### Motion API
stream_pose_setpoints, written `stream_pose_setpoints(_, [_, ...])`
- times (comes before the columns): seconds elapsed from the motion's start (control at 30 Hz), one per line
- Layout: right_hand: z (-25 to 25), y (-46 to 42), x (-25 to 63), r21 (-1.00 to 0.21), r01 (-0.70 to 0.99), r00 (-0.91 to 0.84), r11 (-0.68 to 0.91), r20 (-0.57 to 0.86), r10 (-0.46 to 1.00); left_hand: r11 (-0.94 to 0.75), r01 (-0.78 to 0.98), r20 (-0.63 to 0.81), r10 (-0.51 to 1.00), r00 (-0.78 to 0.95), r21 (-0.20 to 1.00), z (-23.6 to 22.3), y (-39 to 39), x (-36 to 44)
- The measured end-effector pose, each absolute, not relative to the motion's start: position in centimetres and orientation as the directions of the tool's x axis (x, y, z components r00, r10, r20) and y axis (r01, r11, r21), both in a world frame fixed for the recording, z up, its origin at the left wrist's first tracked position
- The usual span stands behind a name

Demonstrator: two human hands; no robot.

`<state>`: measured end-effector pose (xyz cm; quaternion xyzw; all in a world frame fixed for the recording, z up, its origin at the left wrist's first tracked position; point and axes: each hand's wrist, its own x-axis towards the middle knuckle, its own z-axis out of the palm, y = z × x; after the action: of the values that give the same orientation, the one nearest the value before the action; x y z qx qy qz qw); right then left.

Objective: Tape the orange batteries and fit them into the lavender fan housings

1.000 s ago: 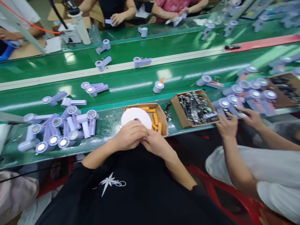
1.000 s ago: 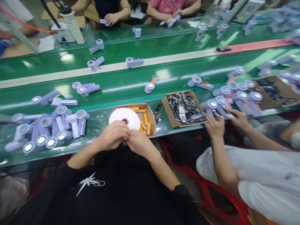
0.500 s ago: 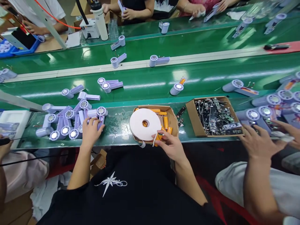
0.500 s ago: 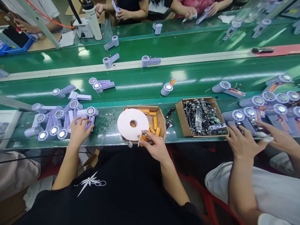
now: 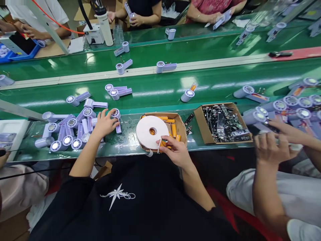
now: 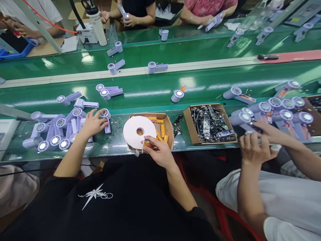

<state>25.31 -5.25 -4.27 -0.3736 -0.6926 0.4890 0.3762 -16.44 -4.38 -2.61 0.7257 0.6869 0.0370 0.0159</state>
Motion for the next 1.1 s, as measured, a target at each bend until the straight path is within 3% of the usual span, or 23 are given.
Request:
stream_pose_setpoints(0.17, [-4.7,-6.3,26.4,-0.98,0.114,-0.364,0.165,0.113,0.924,-0.223,0.971,-0.123,0.965,0.232,0.084,-2.6,-3.4,-18.3])
stream_pose_setpoints(0.37, [-4.9,-6.5,26.9,-0.986,0.12,-0.32,0.119,0.075,0.944,-0.263,0.958,-0.062,0.961,0.271,0.113,-3.3,-4.0,-18.1])
stream_pose_setpoints(0.53, [-5.0,-5.9,26.7,-0.977,0.161,-0.344,0.138,0.075,0.936,-0.14,0.988,0.078,0.988,0.136,0.059,-3.5,-4.7,-15.1])
stream_pose_setpoints(0.63, [-4.8,-5.5,26.3,-0.97,0.174,-0.365,0.169,0.096,0.926,-0.004,1.0,0.091,0.996,0.001,0.031,-3.7,-5.3,-13.5])
stream_pose_setpoints(0.8, [-4.9,-5.1,25.6,-0.965,0.176,-0.403,0.192,0.107,0.909,0.147,0.989,-0.03,0.989,-0.148,-0.025,-3.6,-5.6,-13.0])
stream_pose_setpoints(0.93, [-5.3,-5.0,25.5,-0.971,0.163,-0.41,0.172,0.092,0.907,0.134,0.991,-0.187,0.974,-0.129,0.015,-3.7,-5.0,-14.0])
stream_pose_setpoints(1.1, [-5.5,-5.0,25.8,-0.968,0.183,-0.397,0.174,0.089,0.913,0.085,0.994,-0.206,0.976,-0.068,0.071,-4.5,-4.9,-14.4])
